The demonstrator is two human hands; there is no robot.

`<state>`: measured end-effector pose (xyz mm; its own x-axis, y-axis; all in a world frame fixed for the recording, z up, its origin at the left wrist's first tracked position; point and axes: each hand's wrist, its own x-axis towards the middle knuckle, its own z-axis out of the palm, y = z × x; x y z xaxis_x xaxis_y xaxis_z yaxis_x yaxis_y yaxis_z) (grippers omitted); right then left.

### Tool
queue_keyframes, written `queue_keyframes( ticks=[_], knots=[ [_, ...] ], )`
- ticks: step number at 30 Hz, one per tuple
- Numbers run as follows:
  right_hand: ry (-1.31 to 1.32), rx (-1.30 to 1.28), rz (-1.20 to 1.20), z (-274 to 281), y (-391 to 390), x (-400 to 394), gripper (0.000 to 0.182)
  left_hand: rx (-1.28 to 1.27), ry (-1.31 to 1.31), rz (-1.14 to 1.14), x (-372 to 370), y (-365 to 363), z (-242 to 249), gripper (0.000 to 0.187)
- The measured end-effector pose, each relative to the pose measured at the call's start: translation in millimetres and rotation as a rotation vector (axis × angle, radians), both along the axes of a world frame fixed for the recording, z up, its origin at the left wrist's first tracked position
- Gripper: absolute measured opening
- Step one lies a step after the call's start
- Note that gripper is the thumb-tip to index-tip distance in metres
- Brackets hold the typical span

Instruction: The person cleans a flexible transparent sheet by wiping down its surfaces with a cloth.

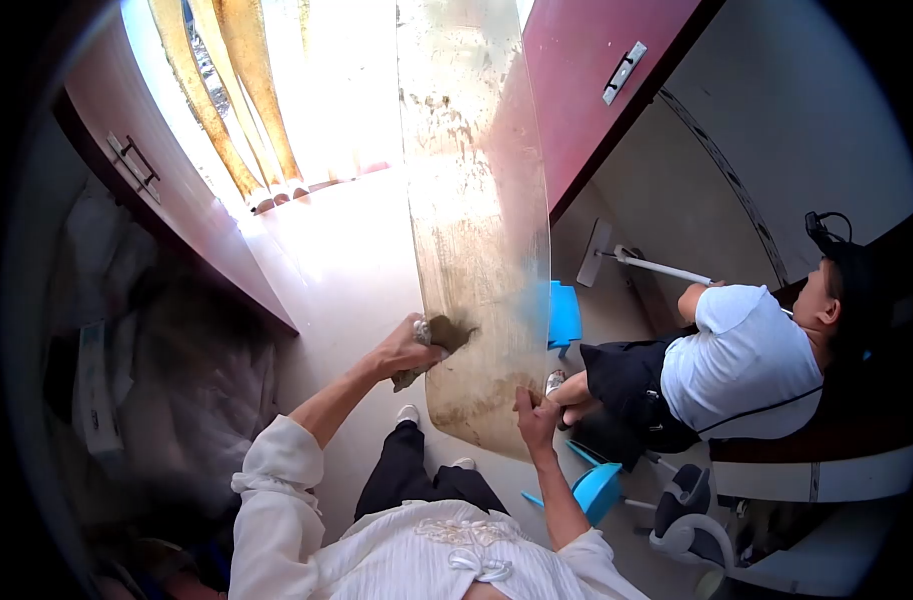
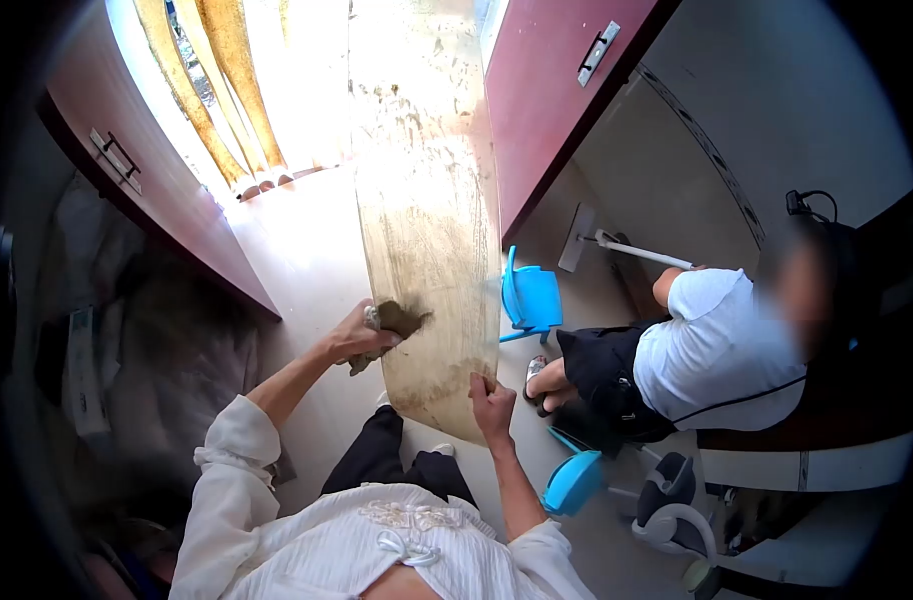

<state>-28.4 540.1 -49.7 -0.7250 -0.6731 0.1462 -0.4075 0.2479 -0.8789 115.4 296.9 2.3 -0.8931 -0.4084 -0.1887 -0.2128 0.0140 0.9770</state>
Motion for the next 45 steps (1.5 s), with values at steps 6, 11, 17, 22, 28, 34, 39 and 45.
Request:
queue_keyframes(
  ticks=[6,11,17,22,28,34,39,45],
  knots=[
    [0.09,-0.024,0.057,16.6,-0.2,3.1,0.034,0.115,-0.042,-0.049,28.3,42.1,-58.6,0.027],
    [-0.078,-0.025,0.041,19.1,2.6,4.3,0.036,0.351,0.113,0.132,-3.5,-23.0,10.9,0.037],
    [-0.202,-0.002,0.043,18.5,5.1,5.7,0.036,0.457,0.25,0.131,-62.2,-97.2,82.5,0.032],
    [-0.254,0.036,-0.011,2.6,5.9,1.2,0.034,0.509,0.293,0.171,-57.2,-51.0,55.8,0.041],
    [-0.432,0.043,-0.064,-19.4,6.9,2.4,0.039,0.402,0.278,0.041,-23.6,-16.1,37.8,0.049],
    [-0.57,0.041,0.115,-27.3,-0.5,-11.0,0.045,0.419,-0.034,-0.074,18.8,-15.8,-18.2,0.056],
    [-1.143,-0.047,0.358,-49.9,-3.7,-33.9,0.058,0.514,-0.114,-0.073,50.9,-10.7,-33.2,0.059],
    [-1.579,0.074,0.52,-51.1,-85.6,-75.6,0.068,0.537,-0.174,-0.102,60.3,-9.4,-18.3,0.055]
  ],
)
